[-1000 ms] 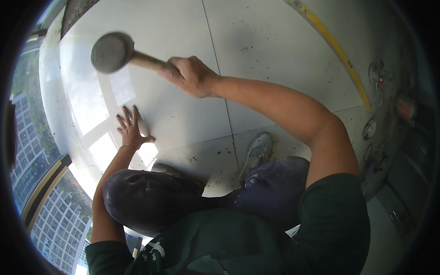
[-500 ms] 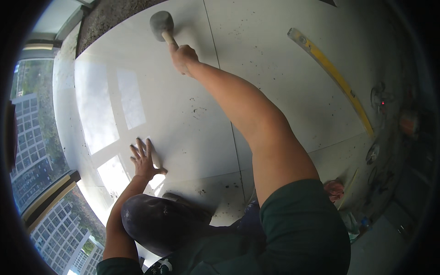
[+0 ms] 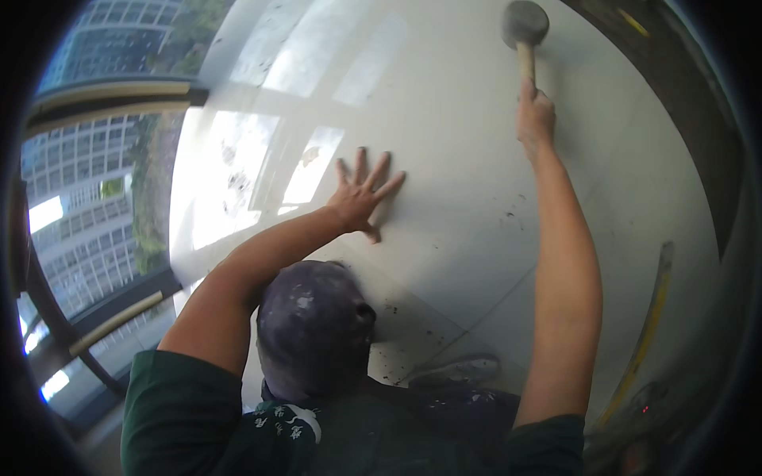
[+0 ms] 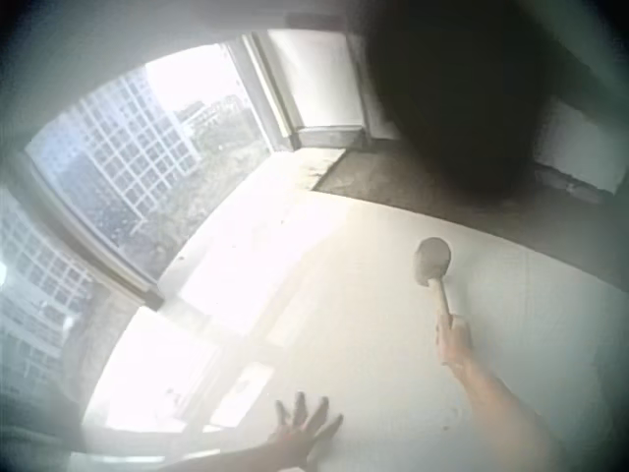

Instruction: Laying and leveling large floor tiles using a rubber mallet and a tile vibrator suction tool.

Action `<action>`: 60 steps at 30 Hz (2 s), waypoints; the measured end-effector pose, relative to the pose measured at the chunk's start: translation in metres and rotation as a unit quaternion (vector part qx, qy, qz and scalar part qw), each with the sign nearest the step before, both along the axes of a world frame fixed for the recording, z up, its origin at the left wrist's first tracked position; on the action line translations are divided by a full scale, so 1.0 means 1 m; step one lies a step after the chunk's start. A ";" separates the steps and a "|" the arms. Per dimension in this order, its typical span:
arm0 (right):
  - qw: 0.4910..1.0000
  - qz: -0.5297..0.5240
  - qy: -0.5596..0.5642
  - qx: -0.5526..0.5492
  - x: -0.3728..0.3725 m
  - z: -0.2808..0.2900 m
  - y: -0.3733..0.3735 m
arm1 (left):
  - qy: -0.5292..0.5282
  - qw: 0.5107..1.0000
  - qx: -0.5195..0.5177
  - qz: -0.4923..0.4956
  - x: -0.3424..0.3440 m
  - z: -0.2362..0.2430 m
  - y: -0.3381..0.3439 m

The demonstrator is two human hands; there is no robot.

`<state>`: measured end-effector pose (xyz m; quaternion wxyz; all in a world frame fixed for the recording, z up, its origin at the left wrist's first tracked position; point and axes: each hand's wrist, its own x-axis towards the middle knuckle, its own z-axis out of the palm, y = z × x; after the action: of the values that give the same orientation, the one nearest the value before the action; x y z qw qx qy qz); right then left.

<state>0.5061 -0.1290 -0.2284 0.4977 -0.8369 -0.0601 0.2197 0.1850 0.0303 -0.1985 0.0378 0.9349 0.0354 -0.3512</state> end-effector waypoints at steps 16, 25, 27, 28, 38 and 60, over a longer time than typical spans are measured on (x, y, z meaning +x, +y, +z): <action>0.966 0.212 0.139 0.061 -0.210 0.054 0.210 | -0.303 0.936 -0.180 0.014 -0.090 -0.063 0.058; 0.951 0.293 0.094 0.015 -0.270 0.037 0.241 | -0.295 0.941 -0.166 0.011 -0.093 -0.059 0.065; 0.945 0.304 0.032 0.120 -0.289 0.047 0.235 | -0.268 0.950 -0.159 0.006 -0.094 -0.060 0.062; 0.944 0.305 -0.008 0.128 -0.297 0.033 0.230 | -0.236 0.951 -0.196 0.025 -0.092 -0.067 0.057; 0.951 0.302 -0.040 0.055 -0.312 0.013 0.222 | -0.307 0.933 -0.187 0.019 -0.093 -0.071 0.063; 0.970 0.227 0.078 -0.025 -0.276 0.015 0.142 | -0.238 0.944 -0.224 0.031 -0.080 -0.076 0.045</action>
<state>0.2298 0.0134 -0.2138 0.4169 -0.7938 -0.2035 0.3932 0.1054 0.0751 -0.2750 0.2643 0.9571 -0.0255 -0.1156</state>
